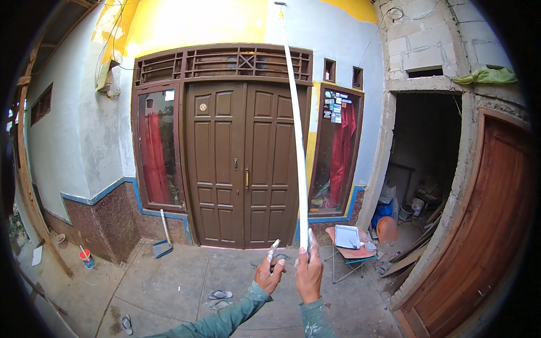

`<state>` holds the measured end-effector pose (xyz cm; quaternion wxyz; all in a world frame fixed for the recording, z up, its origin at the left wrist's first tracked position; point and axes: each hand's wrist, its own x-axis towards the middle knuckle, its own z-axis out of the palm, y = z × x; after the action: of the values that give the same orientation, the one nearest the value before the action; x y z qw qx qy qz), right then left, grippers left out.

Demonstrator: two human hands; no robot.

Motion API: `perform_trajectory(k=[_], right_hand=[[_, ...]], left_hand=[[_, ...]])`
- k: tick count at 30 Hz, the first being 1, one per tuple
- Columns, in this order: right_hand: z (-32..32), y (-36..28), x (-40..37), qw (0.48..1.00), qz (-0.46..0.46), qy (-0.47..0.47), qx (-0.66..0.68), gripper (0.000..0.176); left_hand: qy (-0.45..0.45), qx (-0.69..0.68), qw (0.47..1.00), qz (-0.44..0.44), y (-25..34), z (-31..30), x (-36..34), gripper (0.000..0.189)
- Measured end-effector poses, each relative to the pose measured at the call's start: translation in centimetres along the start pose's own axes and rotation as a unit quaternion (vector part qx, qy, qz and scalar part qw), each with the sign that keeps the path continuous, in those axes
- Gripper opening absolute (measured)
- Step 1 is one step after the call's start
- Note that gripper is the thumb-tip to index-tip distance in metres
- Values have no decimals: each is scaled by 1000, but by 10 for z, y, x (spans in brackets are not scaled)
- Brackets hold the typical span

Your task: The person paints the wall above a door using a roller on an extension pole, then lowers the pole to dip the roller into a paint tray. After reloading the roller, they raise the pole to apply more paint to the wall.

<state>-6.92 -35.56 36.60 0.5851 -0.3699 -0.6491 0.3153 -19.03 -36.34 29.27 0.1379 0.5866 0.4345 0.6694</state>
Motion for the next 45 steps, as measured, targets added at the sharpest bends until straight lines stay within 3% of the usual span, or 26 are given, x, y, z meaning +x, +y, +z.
perform_trajectory(k=[3, 4, 13, 14, 17, 19, 22, 24, 27, 33, 41, 45], right_hand=[[-2, -18, 23, 1000, -18, -2, 12, 48], [5, -7, 36, 996, -69, 13, 53, 45], [10, -22, 50, 1000, -24, -20, 5, 47], [15, -6, 49, 996, -87, 10, 4, 47], [10, 10, 14, 990, -119, 42, -57, 47], [8, 36, -11, 1000, 30, -9, 2, 47], [6, 74, -46, 999, 45, -1, 14, 47], [3, 89, -63, 994, 109, -5, 31, 47], [3, 95, -63, 995, 89, 12, 46, 47], [-3, 54, 0, 997, -10, 15, 68, 44], [2, -11, 81, 994, -39, 11, 105, 44], [-1, -16, 87, 995, -32, -2, 94, 43]], left_hand=[[14, 16, 1000, 14, -15, 1, 2, 55], [12, 6, 1000, -5, -18, 1, 3, 55], [3, -37, 999, -24, 1, 0, 12, 53], [6, -44, 999, -24, 3, 0, 13, 53], [9, -30, 999, -37, -6, -4, 9, 53], [7, -17, 999, -48, -11, -8, 7, 54], [2, -15, 997, -74, -9, -12, 4, 54], [0, -28, 995, -93, -10, -11, 2, 54], [-7, -54, 995, -82, -17, -6, -1, 52], [-12, -58, 992, -113, -28, -2, -6, 52], [-2, -53, 991, -121, -40, -12, -10, 54], [-10, -40, 992, -118, -38, -17, -13, 53]])
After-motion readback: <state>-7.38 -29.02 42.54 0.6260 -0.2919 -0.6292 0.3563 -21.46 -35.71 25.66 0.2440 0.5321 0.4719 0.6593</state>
